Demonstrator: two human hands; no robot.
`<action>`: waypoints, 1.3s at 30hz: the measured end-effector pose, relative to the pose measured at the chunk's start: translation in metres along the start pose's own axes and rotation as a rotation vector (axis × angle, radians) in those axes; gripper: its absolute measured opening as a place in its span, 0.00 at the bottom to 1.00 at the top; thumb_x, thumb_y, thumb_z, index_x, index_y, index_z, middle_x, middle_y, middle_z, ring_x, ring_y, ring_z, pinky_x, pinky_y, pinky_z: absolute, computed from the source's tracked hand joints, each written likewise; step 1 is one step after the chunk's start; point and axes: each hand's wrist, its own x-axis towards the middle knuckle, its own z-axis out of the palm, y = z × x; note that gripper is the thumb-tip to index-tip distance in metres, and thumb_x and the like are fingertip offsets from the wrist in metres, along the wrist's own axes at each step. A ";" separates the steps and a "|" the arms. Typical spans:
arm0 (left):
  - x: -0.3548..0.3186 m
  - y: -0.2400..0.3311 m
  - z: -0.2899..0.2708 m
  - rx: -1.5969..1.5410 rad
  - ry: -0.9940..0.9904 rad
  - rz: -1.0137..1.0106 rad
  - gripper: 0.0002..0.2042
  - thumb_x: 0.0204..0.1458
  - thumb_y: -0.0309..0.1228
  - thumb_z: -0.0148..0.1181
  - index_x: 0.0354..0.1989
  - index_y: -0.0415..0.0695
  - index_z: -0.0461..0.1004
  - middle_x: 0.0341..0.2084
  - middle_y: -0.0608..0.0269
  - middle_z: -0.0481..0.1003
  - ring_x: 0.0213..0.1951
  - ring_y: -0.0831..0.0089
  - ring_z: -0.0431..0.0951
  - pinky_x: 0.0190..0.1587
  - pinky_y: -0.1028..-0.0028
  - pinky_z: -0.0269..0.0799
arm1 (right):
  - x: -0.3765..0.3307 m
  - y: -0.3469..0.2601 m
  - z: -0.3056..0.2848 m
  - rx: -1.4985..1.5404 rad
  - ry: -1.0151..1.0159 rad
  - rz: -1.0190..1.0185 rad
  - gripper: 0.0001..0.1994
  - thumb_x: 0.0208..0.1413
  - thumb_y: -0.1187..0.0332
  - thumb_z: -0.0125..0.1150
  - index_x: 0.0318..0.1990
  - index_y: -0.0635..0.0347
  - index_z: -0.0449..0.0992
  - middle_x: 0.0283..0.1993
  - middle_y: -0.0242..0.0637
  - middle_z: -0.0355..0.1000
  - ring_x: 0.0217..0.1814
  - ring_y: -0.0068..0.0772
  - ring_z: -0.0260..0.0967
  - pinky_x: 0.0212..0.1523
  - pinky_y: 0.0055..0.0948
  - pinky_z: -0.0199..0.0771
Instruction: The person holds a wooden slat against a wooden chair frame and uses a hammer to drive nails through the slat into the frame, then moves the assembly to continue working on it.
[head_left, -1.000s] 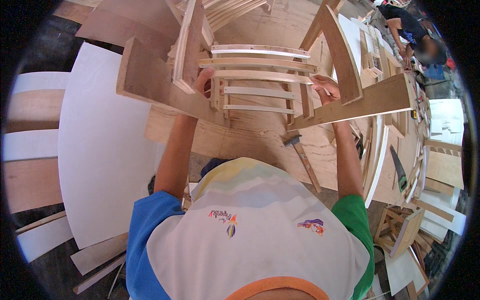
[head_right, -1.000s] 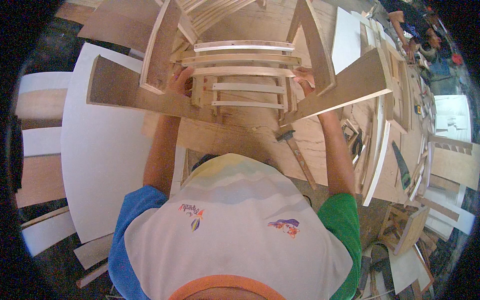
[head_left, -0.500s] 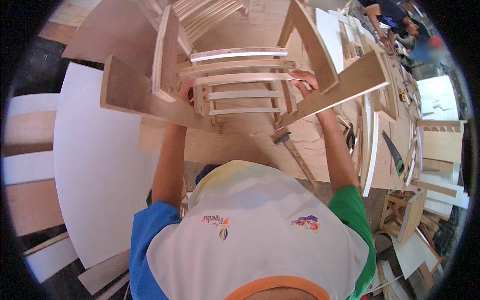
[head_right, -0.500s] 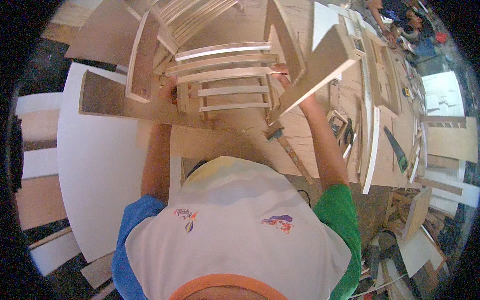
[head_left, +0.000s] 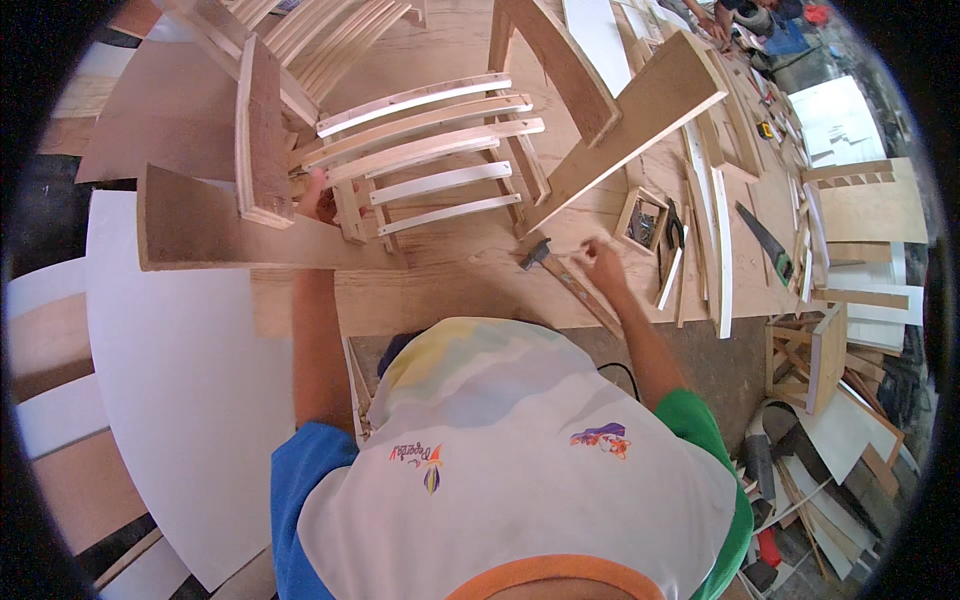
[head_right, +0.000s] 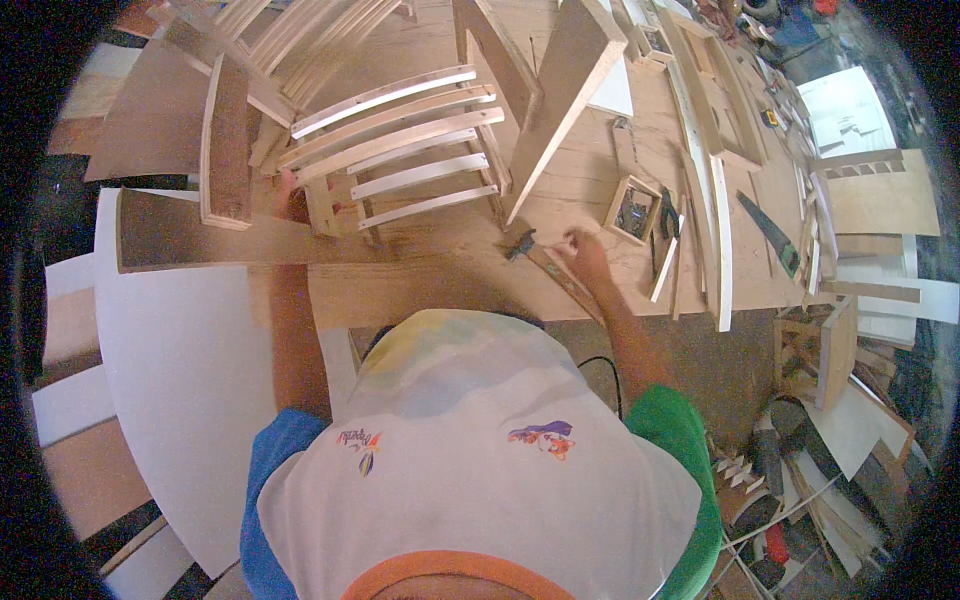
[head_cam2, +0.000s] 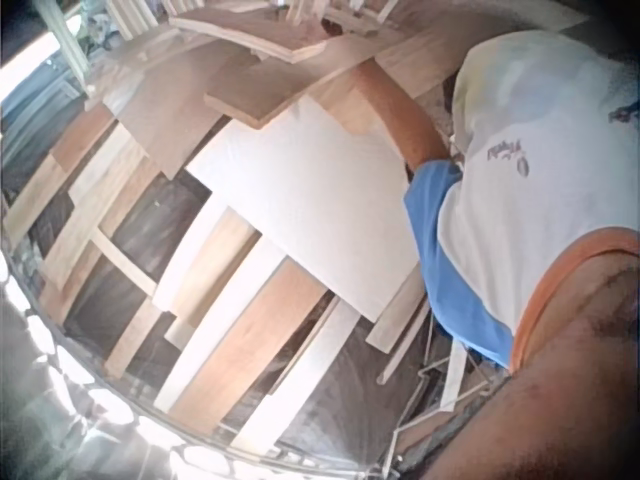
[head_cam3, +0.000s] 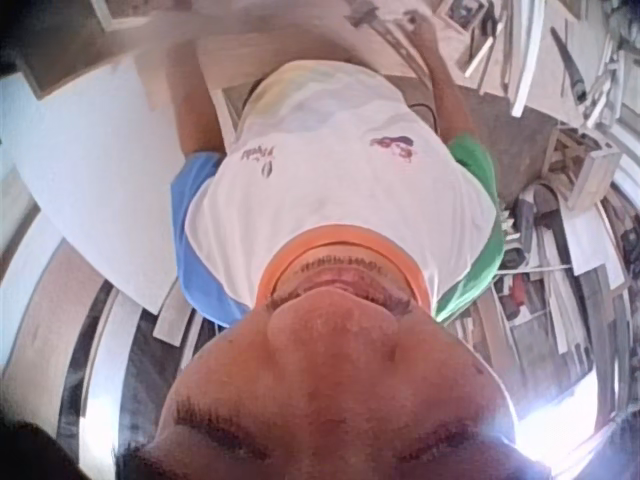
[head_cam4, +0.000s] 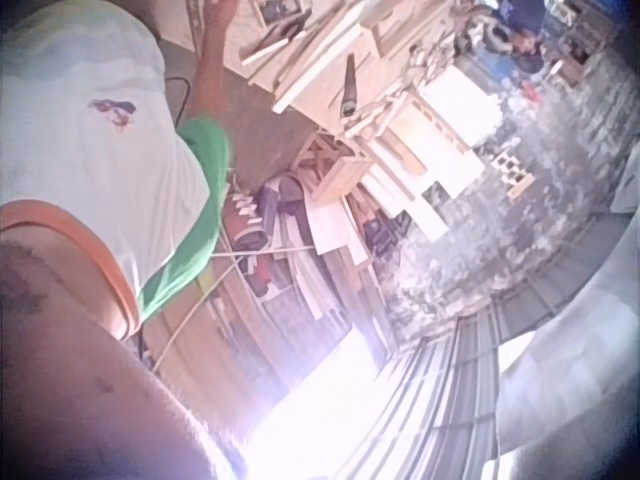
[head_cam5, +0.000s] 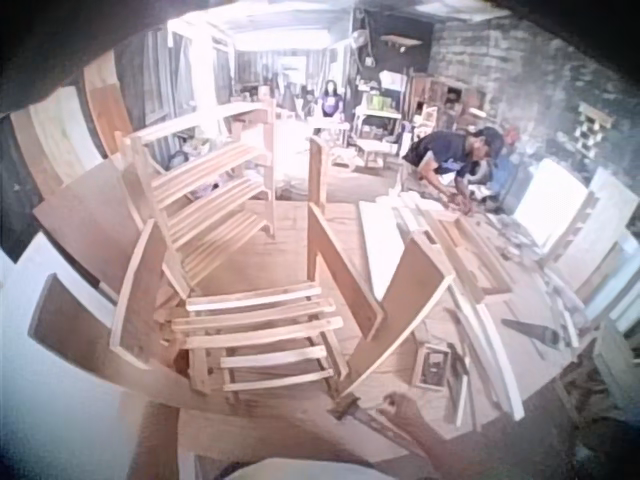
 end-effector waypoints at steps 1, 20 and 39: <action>0.010 -0.006 -0.010 -0.031 -0.067 -0.014 0.28 0.51 0.55 0.58 0.49 0.42 0.71 0.38 0.58 0.75 0.39 0.70 0.75 0.38 0.68 0.76 | -0.025 0.021 0.020 -0.052 -0.028 0.002 0.20 0.46 0.62 0.69 0.45 0.61 0.72 0.36 0.46 0.72 0.39 0.44 0.70 0.43 0.40 0.70; -0.136 -0.115 0.003 0.138 0.454 0.575 0.02 0.58 0.26 0.51 0.35 0.41 0.67 0.24 0.68 0.67 0.25 0.80 0.65 0.28 0.79 0.63 | -0.124 0.013 -0.027 0.424 -0.255 0.346 0.22 0.45 0.77 0.60 0.49 0.60 0.61 0.23 0.38 0.68 0.17 0.26 0.65 0.17 0.27 0.65; -0.016 0.003 0.177 1.133 -0.198 1.044 0.06 0.49 0.33 0.61 0.34 0.48 0.79 0.27 0.59 0.78 0.31 0.58 0.77 0.35 0.65 0.71 | 0.016 -0.114 -0.207 0.413 0.065 -0.210 0.28 0.49 0.82 0.61 0.61 0.64 0.64 0.41 0.30 0.70 0.33 0.14 0.63 0.32 0.15 0.64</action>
